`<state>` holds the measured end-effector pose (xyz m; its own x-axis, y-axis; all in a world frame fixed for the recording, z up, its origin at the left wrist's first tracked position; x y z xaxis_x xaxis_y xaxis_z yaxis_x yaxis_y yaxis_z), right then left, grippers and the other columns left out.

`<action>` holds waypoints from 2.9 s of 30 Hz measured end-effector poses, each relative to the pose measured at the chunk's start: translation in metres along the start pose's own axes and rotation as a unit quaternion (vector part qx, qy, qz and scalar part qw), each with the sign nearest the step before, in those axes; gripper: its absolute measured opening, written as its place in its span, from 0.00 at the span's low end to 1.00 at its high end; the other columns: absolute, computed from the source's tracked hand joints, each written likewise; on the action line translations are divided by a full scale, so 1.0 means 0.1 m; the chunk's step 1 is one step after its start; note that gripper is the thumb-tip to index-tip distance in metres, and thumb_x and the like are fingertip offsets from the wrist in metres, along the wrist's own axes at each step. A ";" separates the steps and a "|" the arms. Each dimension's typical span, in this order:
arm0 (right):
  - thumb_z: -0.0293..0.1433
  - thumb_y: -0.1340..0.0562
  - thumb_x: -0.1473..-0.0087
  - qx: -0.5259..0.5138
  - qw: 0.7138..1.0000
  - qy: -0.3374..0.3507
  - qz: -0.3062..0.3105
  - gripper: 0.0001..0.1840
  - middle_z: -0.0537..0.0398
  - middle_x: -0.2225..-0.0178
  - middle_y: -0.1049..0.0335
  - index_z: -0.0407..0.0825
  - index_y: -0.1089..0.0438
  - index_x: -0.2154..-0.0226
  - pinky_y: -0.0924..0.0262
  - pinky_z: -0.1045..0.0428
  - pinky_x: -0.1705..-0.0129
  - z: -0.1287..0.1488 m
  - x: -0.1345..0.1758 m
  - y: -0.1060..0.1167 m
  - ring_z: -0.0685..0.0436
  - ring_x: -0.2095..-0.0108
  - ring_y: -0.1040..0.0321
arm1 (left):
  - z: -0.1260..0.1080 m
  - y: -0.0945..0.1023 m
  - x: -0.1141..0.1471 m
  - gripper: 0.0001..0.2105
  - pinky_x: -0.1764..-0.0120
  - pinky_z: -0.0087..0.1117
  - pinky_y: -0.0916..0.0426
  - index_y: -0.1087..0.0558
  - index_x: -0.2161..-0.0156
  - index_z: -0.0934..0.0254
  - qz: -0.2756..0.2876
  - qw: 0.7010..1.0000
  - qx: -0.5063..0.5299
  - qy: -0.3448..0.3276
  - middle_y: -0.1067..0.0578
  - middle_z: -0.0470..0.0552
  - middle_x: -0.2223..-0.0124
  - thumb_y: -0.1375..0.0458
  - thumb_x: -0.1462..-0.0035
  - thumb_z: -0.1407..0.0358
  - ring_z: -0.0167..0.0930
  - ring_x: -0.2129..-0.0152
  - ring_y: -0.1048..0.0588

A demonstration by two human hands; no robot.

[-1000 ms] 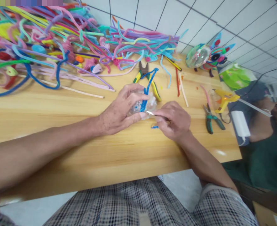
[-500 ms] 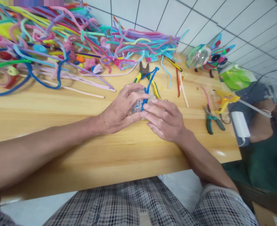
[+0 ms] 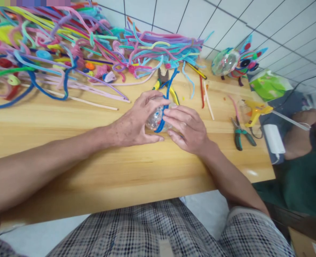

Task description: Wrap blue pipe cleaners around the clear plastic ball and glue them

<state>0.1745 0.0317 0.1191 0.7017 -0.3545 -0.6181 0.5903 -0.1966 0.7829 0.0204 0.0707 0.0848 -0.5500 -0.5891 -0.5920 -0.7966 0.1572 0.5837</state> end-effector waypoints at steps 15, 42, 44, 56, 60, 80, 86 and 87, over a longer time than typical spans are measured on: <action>0.30 0.34 0.30 -0.003 1.000 -0.014 -0.027 0.29 0.48 0.39 0.18 0.55 0.31 0.29 0.23 0.35 0.34 0.00 -0.01 0.00 0.36 0.34 0.23 | -0.02 -0.03 0.00 0.36 0.28 0.67 0.32 0.43 0.24 0.53 -0.002 1.000 -0.010 -0.009 0.35 0.66 0.28 0.36 0.30 0.52 0.52 0.26 0.36; 0.35 0.33 0.32 0.041 0.989 -0.077 -0.121 0.23 0.50 0.44 0.17 0.61 0.29 0.36 0.25 0.29 0.37 -0.07 0.08 -0.08 0.33 0.42 0.19 | 0.10 -0.12 -0.05 0.43 0.32 0.69 0.29 0.43 0.23 0.61 0.023 0.997 -0.068 -0.032 0.37 0.71 0.27 0.32 0.37 0.50 0.56 0.27 0.34; 0.35 0.34 0.32 0.042 0.989 -0.085 -0.111 0.23 0.50 0.43 0.18 0.61 0.29 0.37 0.27 0.27 0.36 -0.10 0.10 -0.12 0.32 0.41 0.20 | 0.10 -0.12 -0.05 0.42 0.31 0.69 0.29 0.43 0.24 0.61 0.021 0.997 -0.061 -0.034 0.37 0.71 0.26 0.33 0.37 0.53 0.56 0.26 0.35; 0.35 0.34 0.32 0.039 0.990 -0.058 -0.123 0.22 0.47 0.44 0.16 0.58 0.27 0.38 0.26 0.30 0.37 -0.11 0.04 -0.11 0.33 0.43 0.18 | 0.28 -0.16 -0.07 0.45 0.28 0.65 0.31 0.42 0.24 0.57 0.025 0.999 -0.022 -0.011 0.35 0.63 0.26 0.31 0.39 0.43 0.50 0.27 0.35; 0.35 0.35 0.32 0.050 0.990 -0.057 -0.118 0.21 0.47 0.44 0.16 0.58 0.27 0.38 0.25 0.30 0.38 -0.10 0.05 -0.11 0.32 0.43 0.18 | 0.25 -0.15 -0.06 0.43 0.28 0.61 0.31 0.42 0.24 0.60 0.017 0.999 -0.043 -0.018 0.35 0.62 0.27 0.34 0.37 0.46 0.49 0.27 0.35; 0.34 0.34 0.32 0.055 0.990 -0.085 -0.096 0.21 0.48 0.43 0.17 0.58 0.29 0.38 0.25 0.28 0.38 -0.02 0.00 -0.11 0.33 0.42 0.20 | 0.22 -0.16 -0.01 0.45 0.29 0.70 0.32 0.47 0.22 0.55 0.024 0.998 -0.031 -0.039 0.38 0.65 0.25 0.34 0.34 0.43 0.56 0.26 0.39; 0.32 0.34 0.32 0.068 0.988 -0.068 -0.120 0.20 0.48 0.45 0.17 0.57 0.28 0.39 0.23 0.32 0.39 0.05 0.00 -0.09 0.33 0.42 0.20 | 0.15 -0.12 0.02 0.40 0.27 0.68 0.35 0.42 0.24 0.57 0.011 1.000 -0.025 -0.011 0.37 0.65 0.25 0.35 0.31 0.43 0.55 0.25 0.39; 0.33 0.33 0.32 0.067 0.988 -0.064 -0.121 0.21 0.48 0.45 0.17 0.57 0.28 0.39 0.23 0.32 0.38 0.05 0.01 -0.10 0.33 0.42 0.20 | 0.14 -0.11 0.03 0.40 0.27 0.68 0.35 0.42 0.24 0.57 0.008 1.000 -0.028 -0.012 0.36 0.66 0.25 0.35 0.30 0.43 0.55 0.25 0.39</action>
<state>0.1670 0.0285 0.1115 0.4840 -0.3939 -0.7814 0.6710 -0.4061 0.6203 0.0245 0.0784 0.0691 -0.5698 -0.5668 -0.5951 -0.7724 0.1222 0.6232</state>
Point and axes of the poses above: each hand's wrist, its own x-axis away from the middle knuckle, its own y-axis out of the back of the hand, z = x × y, the point moved 9 cm from there along -x, towards the middle knuckle
